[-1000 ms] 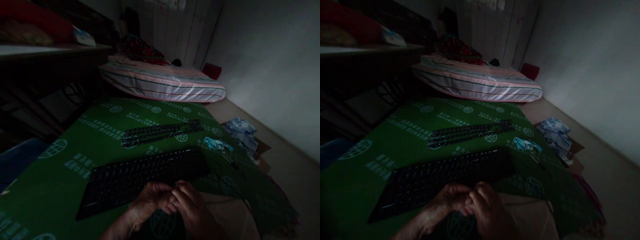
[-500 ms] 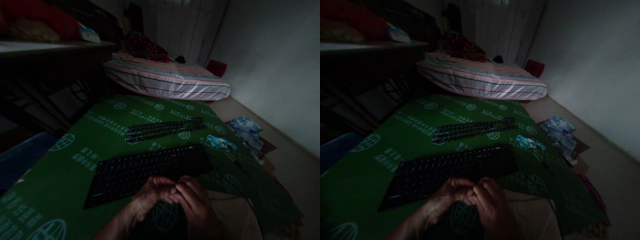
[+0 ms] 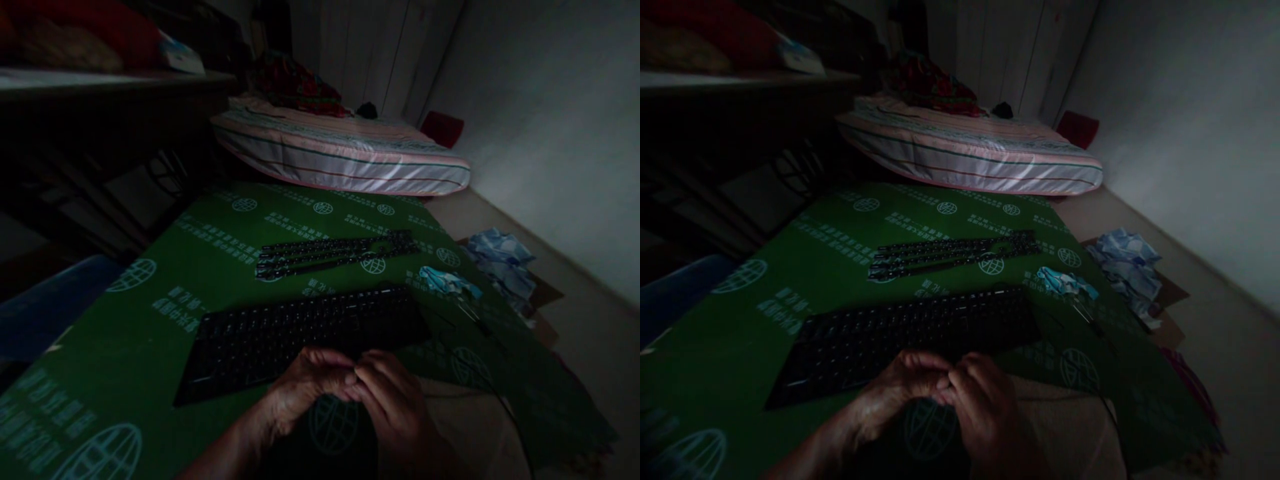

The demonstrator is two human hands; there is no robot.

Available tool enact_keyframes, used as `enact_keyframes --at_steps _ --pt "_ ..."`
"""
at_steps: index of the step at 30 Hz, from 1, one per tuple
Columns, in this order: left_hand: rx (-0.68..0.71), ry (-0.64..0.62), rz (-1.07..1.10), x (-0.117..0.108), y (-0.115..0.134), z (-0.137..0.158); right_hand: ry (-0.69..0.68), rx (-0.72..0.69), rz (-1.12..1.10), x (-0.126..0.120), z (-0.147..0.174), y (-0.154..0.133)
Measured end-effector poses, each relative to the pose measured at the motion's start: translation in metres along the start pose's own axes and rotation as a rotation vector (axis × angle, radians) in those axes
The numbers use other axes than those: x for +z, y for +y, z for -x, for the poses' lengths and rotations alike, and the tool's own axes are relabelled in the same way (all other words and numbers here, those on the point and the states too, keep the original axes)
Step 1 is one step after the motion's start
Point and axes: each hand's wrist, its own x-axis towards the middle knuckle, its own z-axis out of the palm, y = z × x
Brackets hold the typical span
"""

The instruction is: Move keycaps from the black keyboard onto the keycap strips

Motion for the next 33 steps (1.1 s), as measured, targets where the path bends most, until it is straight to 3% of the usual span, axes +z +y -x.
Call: enact_keyframes --at_steps 10,21,33 --pt "0.012 -0.019 -0.02 0.001 0.0 0.001 0.044 -0.048 0.023 -0.003 -0.002 -0.003" --pt "0.013 -0.051 -0.022 0.002 -0.003 0.002 -0.06 -0.082 0.017 -0.004 0.003 0.005" --pt "0.07 -0.139 -0.119 0.005 -0.003 0.002 -0.047 0.0 -0.016 -0.008 -0.002 0.009"
